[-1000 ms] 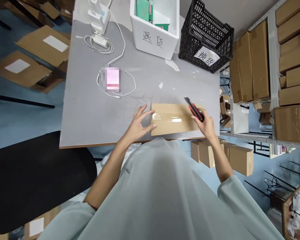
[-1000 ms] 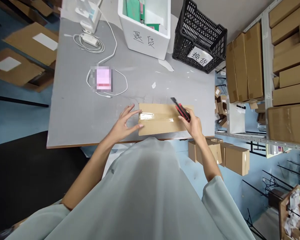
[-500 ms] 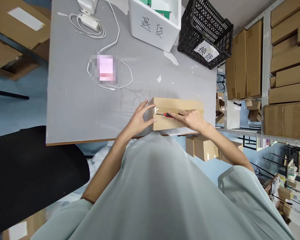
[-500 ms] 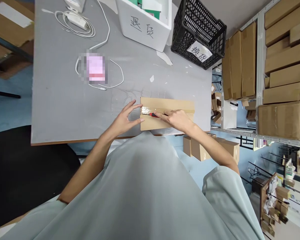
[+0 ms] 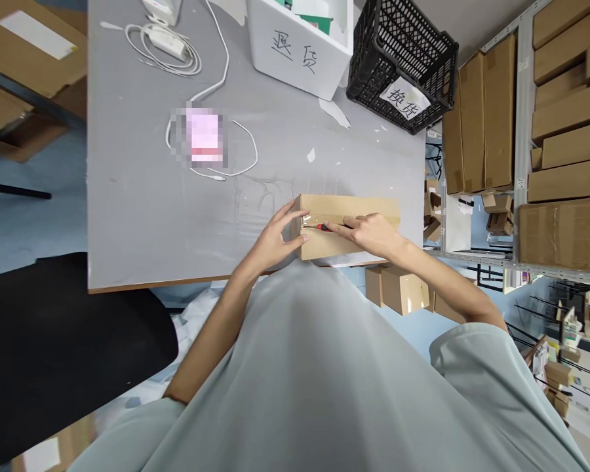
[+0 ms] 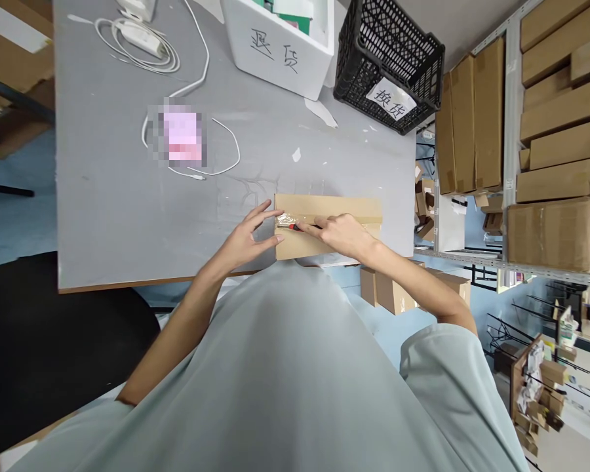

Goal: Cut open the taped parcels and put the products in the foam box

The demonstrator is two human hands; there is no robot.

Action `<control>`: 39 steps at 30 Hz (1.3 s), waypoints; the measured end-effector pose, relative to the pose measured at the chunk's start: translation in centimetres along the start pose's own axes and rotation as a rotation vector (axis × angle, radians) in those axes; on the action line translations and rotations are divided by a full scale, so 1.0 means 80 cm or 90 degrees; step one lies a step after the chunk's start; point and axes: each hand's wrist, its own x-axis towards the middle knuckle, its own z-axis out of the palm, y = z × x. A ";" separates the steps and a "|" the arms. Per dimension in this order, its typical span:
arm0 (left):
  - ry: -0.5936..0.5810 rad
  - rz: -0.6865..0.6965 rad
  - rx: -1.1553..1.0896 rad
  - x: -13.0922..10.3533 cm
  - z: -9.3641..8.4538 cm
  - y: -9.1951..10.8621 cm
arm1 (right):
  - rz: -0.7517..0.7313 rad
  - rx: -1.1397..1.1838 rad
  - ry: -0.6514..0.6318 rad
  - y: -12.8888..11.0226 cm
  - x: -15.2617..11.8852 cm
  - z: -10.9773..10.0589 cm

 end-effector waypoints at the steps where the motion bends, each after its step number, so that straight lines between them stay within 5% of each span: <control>1: -0.002 -0.006 -0.004 0.001 0.000 -0.001 | -0.010 -0.004 -0.003 -0.002 0.001 -0.006; 6: -0.010 -0.049 -0.019 0.004 -0.004 -0.002 | -0.041 -0.016 -0.001 -0.013 0.012 -0.038; 10: -0.023 -0.097 -0.024 0.007 -0.012 0.001 | -0.073 -0.029 0.020 0.000 0.013 -0.038; 16: -0.003 -0.142 -0.055 0.008 -0.016 0.012 | -0.048 -0.053 0.011 0.053 -0.014 0.011; 23: 0.034 -0.224 -0.085 0.005 -0.013 0.022 | 0.021 -0.007 -0.040 0.135 -0.088 0.074; 29: 0.079 -0.316 -0.071 0.006 -0.009 0.032 | 0.085 0.048 -0.023 0.202 -0.143 0.149; 34: 0.147 -0.342 -0.028 0.006 -0.014 0.032 | 0.174 0.150 0.034 0.248 -0.173 0.246; 39: 0.190 -0.305 0.067 0.016 0.003 0.049 | 0.399 0.451 0.190 0.255 -0.148 0.358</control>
